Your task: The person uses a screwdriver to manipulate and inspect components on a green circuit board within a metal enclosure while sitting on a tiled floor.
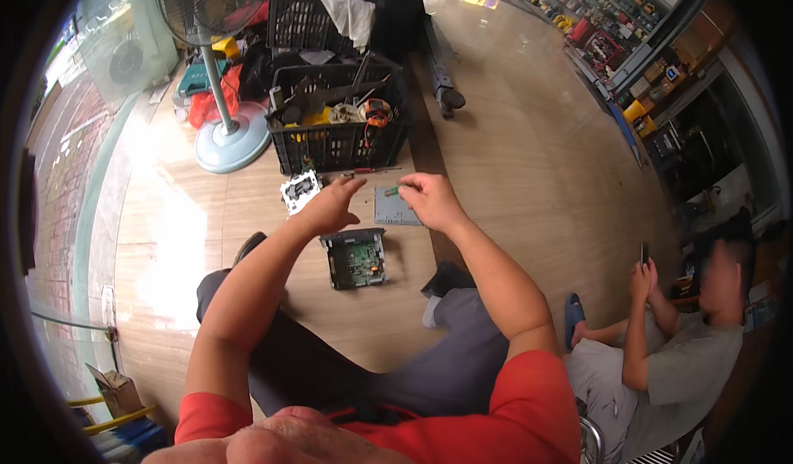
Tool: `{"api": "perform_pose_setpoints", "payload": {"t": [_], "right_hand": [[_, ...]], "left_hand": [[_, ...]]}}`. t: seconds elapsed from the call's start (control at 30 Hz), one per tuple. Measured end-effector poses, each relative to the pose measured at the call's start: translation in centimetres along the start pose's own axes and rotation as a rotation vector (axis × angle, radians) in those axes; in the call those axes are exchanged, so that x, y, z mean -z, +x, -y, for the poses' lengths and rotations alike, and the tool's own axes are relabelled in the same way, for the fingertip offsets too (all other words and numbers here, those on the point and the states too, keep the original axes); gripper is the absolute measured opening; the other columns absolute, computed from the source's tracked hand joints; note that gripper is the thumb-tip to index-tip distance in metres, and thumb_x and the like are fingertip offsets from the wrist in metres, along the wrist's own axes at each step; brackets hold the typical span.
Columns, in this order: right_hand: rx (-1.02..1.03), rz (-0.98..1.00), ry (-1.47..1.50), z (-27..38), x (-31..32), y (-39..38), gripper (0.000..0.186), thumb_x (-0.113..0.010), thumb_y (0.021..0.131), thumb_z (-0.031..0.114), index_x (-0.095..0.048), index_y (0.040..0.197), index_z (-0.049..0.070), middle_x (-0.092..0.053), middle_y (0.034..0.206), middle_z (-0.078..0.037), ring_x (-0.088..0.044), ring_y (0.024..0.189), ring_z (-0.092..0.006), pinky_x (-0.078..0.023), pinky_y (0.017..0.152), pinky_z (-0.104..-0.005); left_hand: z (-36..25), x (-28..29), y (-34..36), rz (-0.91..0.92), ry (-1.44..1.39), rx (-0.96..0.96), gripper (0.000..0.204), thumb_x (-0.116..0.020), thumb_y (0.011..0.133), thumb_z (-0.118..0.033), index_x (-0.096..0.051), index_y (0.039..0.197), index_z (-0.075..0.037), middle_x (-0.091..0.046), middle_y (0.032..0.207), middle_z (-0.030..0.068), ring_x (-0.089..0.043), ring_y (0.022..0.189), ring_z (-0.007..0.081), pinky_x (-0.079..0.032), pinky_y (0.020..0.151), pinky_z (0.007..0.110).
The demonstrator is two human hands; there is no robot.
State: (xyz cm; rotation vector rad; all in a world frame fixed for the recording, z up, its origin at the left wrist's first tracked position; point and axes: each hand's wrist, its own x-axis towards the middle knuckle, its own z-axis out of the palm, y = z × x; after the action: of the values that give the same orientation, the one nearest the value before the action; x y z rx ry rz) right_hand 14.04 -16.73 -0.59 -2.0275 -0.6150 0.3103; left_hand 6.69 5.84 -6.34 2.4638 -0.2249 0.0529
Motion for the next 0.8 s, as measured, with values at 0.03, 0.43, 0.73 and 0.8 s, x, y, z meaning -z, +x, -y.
{"api": "perform_pose_setpoints", "payload": {"t": [0.03, 0.43, 0.73, 0.8], "right_hand": [[-0.044, 0.03, 0.01, 0.7, 0.1, -0.4, 0.027, -0.064, 0.089, 0.015, -0.066, 0.108, -0.004, -0.068, 0.079, -0.005, -0.059, 0.065, -0.0084, -0.049, 0.059, -0.0251], [-0.031, 0.116, 0.102, 0.9, 0.5, -2.4, 0.026, -0.061, 0.09, 0.013, -0.065, 0.109, -0.004, -0.067, 0.083, -0.005, -0.059, 0.07, -0.0071, -0.049, 0.063, -0.0241], [-0.093, 0.139, 0.174, -0.2, 0.2, -2.2, 0.024, -0.061, 0.093, 0.013, -0.066, 0.112, 0.0, -0.065, 0.084, 0.0, -0.055, 0.069, -0.0038, -0.044, 0.059, -0.0179], [-0.017, 0.162, 0.138, 0.5, 0.9, -2.8, 0.024, -0.06, 0.094, 0.014, -0.066, 0.112, 0.0, -0.064, 0.082, 0.001, -0.054, 0.07, -0.0029, -0.044, 0.059, -0.0181]], "left_hand": [[-0.2, 0.4, -0.1, 0.034, -0.001, 0.002, 0.081, -0.081, 0.067, -0.011, -0.043, 0.138, -0.006, -0.047, 0.135, 0.025, -0.052, 0.119, 0.0409, -0.046, 0.1, 0.043], [-1.5, -0.9, -0.8, 0.264, -0.107, -0.003, 0.043, -0.074, 0.075, -0.012, -0.065, 0.116, -0.003, -0.069, 0.109, 0.0158, -0.067, 0.098, 0.0304, -0.052, 0.086, 0.037], [-0.5, -1.6, -1.9, 0.21, -0.412, 0.155, 0.017, -0.063, 0.086, -0.01, -0.068, 0.098, 0.001, -0.07, 0.081, 0.0144, -0.068, 0.072, 0.0201, -0.053, 0.069, 0.031], [-1.2, -1.0, -2.0, 0.205, -0.421, 0.174, 0.018, -0.063, 0.086, -0.009, -0.067, 0.099, 0.003, -0.069, 0.08, 0.0135, -0.067, 0.073, 0.0188, -0.053, 0.069, 0.03]]}}
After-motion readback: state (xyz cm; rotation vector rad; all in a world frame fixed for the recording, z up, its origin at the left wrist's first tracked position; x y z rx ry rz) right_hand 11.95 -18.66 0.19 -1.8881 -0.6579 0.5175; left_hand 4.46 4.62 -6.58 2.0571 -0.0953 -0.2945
